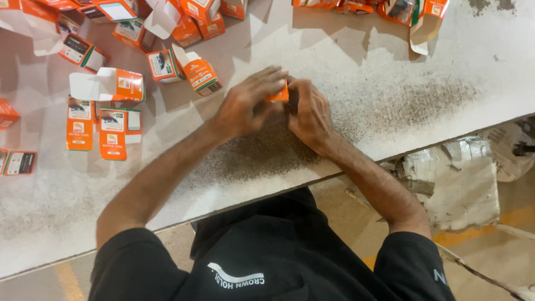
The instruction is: The person folds small orange cardboard cartons on a white work table, opens each folded carton, places a small packaged product inside, and closes the box, setting finished boxes with a pile of cartons and products on the table.
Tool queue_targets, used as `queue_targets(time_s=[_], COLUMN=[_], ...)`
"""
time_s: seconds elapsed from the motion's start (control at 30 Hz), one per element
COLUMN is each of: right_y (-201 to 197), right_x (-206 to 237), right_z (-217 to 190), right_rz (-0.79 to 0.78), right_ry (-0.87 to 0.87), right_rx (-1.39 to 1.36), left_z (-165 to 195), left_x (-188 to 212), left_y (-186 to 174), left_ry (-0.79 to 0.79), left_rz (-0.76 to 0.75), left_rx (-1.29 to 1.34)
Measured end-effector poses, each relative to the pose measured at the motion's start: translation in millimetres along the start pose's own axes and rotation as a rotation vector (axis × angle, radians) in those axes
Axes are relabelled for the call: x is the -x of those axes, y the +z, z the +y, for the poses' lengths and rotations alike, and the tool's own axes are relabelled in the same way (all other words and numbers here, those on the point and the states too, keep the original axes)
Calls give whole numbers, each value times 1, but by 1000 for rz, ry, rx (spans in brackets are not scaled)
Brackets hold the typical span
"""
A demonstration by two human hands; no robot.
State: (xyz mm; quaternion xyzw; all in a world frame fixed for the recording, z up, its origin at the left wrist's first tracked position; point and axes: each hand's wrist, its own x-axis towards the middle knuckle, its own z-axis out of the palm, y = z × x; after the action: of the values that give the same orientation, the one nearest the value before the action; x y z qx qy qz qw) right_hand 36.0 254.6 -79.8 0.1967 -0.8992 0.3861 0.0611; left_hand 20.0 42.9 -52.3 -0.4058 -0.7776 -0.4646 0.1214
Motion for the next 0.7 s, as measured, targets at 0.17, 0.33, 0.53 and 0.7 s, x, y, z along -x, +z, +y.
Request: queue_targets(time_s=[0.17, 0.33, 0.53, 0.7], right_y=[1, 2, 0, -5], right_x=[5, 3, 2, -3], right_z=[4, 6, 4, -6], right_rz=[78, 79, 78, 74], right_ry=[-133, -97, -73, -184], right_rx=[106, 85, 79, -11], left_z=[-11, -14, -8, -4], left_x=[7, 6, 8, 14], left_y=[1, 6, 5, -16], left_ry=[-41, -47, 45, -71], left_rz=[-34, -22, -75, -1], left_rx=[-86, -35, -314, -298])
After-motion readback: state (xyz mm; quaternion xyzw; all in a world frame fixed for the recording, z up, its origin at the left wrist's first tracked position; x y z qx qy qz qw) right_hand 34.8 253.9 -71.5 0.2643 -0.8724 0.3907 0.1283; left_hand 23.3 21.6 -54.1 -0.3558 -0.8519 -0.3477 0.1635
